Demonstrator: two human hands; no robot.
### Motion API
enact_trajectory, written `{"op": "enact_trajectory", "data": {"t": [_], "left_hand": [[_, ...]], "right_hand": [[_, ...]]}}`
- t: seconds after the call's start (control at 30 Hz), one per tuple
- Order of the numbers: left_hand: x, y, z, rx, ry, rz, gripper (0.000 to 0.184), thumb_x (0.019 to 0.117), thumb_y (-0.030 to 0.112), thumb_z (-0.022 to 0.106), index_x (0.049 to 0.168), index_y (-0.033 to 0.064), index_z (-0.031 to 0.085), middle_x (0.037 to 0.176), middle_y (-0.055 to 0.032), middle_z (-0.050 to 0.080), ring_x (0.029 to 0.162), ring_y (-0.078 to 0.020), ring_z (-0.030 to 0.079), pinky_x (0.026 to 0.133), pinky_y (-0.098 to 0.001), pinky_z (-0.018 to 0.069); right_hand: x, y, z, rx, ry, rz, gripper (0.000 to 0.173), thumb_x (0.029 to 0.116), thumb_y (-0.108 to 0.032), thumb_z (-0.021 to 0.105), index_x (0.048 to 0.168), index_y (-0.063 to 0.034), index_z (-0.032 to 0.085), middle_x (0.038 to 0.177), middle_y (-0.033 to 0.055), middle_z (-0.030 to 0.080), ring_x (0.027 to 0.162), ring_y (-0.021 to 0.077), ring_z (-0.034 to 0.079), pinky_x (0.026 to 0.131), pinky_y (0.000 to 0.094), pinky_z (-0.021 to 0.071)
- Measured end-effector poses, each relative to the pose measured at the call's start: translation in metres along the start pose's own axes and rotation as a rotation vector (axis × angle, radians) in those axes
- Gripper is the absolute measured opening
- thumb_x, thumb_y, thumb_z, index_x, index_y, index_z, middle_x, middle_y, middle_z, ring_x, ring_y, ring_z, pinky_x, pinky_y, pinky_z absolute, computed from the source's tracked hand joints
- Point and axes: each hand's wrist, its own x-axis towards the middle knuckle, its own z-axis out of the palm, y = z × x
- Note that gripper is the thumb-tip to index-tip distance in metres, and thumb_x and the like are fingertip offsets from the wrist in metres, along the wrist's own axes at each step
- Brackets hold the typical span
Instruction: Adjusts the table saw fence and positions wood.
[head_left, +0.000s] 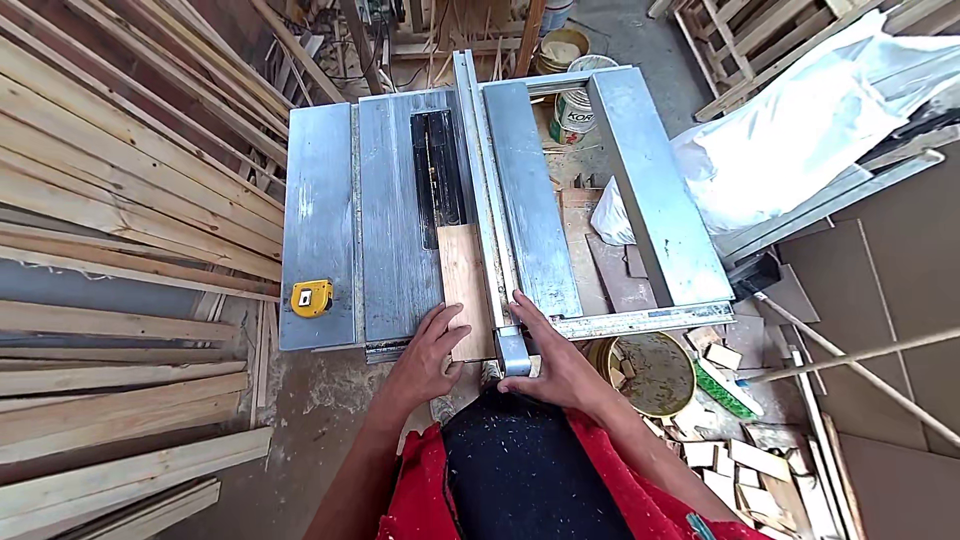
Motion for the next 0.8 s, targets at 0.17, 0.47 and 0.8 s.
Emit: {"op": "enact_trajectory", "data": {"t": [0.17,0.47,0.8], "left_hand": [[-0.002,-0.008,-0.004,-0.033,0.066,0.115,0.033,0.0847,0.020,0.076,0.118,0.0169,0.076,0.153,-0.0033,0.052,0.152,-0.0252,0.034,0.122,-0.0423,0.0384],[-0.014,-0.016,0.005,-0.141,0.181,0.114,0.016,0.0881,0.006,0.070,0.103,0.0092,0.076,0.138,-0.0046,0.065,0.144,-0.0222,0.048,0.118,-0.0389,0.0453],[0.004,-0.004,-0.014,0.129,-0.156,-0.197,0.094,0.0784,0.046,0.079,0.160,0.0235,0.037,0.169,-0.0021,0.029,0.159,-0.0202,0.013,0.128,-0.0542,0.0111]], "right_hand": [[0.000,0.001,0.000,0.006,0.008,-0.003,0.113,0.0697,-0.056,0.090,0.161,-0.0231,0.033,0.172,-0.0047,0.018,0.152,0.0081,0.033,0.117,0.0350,0.0448],[0.002,0.003,0.001,0.017,0.023,-0.004,0.117,0.0667,-0.056,0.091,0.162,-0.0251,0.031,0.171,-0.0068,0.019,0.148,0.0059,0.039,0.113,0.0339,0.0486],[0.003,0.008,0.000,0.046,0.003,0.002,0.119,0.0665,-0.056,0.091,0.163,-0.0259,0.028,0.172,-0.0070,0.017,0.145,0.0066,0.042,0.112,0.0350,0.0500]]}}
